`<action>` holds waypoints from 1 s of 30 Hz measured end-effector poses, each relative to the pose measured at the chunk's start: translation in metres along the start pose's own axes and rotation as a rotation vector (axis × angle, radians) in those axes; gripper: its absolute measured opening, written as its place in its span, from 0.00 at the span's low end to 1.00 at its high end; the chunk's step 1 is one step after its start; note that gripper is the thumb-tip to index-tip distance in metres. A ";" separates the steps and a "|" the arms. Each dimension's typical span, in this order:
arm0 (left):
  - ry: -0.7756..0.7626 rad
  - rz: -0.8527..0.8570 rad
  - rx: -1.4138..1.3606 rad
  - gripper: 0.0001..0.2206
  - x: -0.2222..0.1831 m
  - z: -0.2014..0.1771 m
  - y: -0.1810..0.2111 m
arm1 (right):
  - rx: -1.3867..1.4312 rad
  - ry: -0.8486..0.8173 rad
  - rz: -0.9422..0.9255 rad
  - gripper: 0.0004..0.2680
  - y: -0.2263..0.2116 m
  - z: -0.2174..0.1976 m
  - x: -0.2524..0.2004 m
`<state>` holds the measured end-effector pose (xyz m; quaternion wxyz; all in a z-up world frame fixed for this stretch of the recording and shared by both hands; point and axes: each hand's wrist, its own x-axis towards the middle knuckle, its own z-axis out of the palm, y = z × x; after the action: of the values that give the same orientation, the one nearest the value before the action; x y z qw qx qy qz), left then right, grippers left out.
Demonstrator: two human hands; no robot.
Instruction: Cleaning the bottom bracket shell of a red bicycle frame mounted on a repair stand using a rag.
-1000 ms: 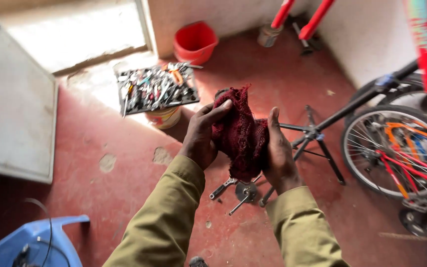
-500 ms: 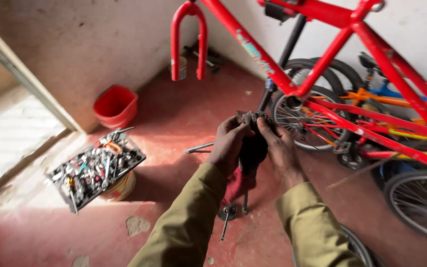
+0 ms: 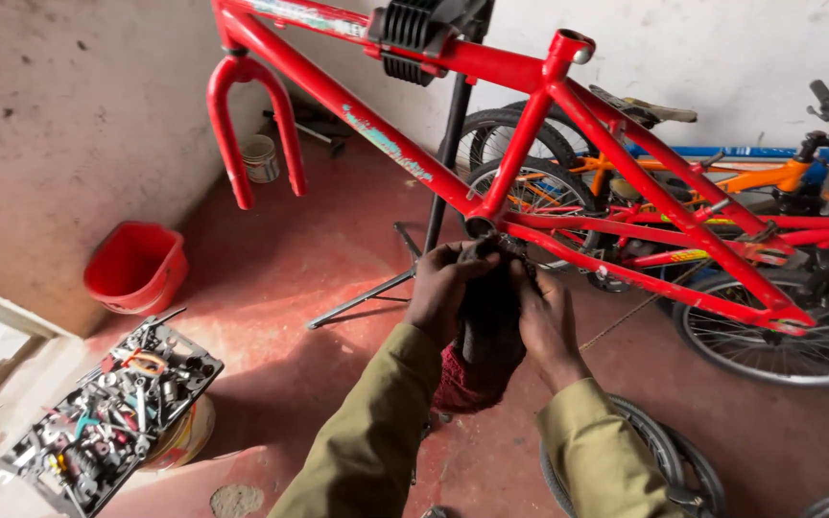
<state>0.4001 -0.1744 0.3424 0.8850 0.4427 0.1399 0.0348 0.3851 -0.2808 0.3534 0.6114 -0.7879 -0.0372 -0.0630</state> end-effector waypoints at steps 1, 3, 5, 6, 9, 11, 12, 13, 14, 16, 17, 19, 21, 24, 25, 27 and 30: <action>-0.003 -0.009 -0.001 0.19 0.011 -0.004 -0.009 | -0.005 0.006 0.007 0.11 0.000 -0.004 0.000; -0.004 0.059 0.063 0.14 0.037 -0.016 -0.021 | 0.019 0.060 0.050 0.15 0.000 -0.004 0.003; -0.061 0.054 0.071 0.13 0.045 -0.017 -0.025 | 0.009 0.012 0.104 0.12 -0.008 0.002 0.005; -0.119 0.064 0.075 0.11 0.050 -0.017 -0.026 | 0.001 -0.041 0.144 0.11 -0.014 0.005 0.007; -0.178 0.123 0.183 0.13 0.068 -0.026 -0.031 | -0.050 0.032 0.114 0.08 0.023 0.001 0.016; -0.232 0.189 0.316 0.12 0.079 -0.023 -0.011 | -0.111 0.144 0.130 0.09 0.036 -0.010 0.025; -0.270 0.262 0.441 0.12 0.082 -0.023 -0.002 | -0.177 0.237 0.146 0.09 0.043 -0.016 0.025; -0.283 0.251 0.440 0.12 0.089 -0.023 0.008 | -0.182 0.251 0.156 0.09 0.037 -0.016 0.026; -0.240 0.383 0.668 0.09 0.097 -0.026 0.020 | -0.153 0.319 0.146 0.09 0.032 -0.014 0.028; -0.209 0.509 0.902 0.06 0.108 -0.031 0.041 | -0.121 0.399 0.148 0.08 0.019 -0.006 0.028; -0.213 0.689 1.155 0.10 0.111 -0.033 0.049 | -0.131 0.454 0.026 0.07 0.012 -0.001 0.027; -0.229 0.891 1.393 0.14 0.124 -0.029 0.063 | -0.145 0.527 -0.107 0.07 -0.003 0.006 0.036; -0.322 1.016 1.731 0.27 0.132 -0.031 0.067 | -0.266 0.389 -0.215 0.10 -0.018 0.017 0.041; -0.384 1.124 1.860 0.26 0.164 -0.034 0.056 | -0.445 0.277 -0.170 0.11 -0.025 0.043 0.052; -0.396 1.138 1.848 0.26 0.174 -0.028 0.061 | -0.451 0.293 -0.171 0.11 -0.026 0.047 0.058; -0.485 1.048 2.045 0.07 0.184 -0.019 0.062 | -0.716 0.082 -0.087 0.15 -0.025 0.054 0.060; -0.611 0.742 2.241 0.16 0.204 -0.005 0.059 | -0.863 0.056 -0.021 0.20 -0.019 0.059 0.071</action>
<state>0.5984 -0.0974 0.3418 -0.0542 0.9642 -0.2565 0.0399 0.4560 -0.2208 0.3672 0.2261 -0.9689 0.0014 -0.1003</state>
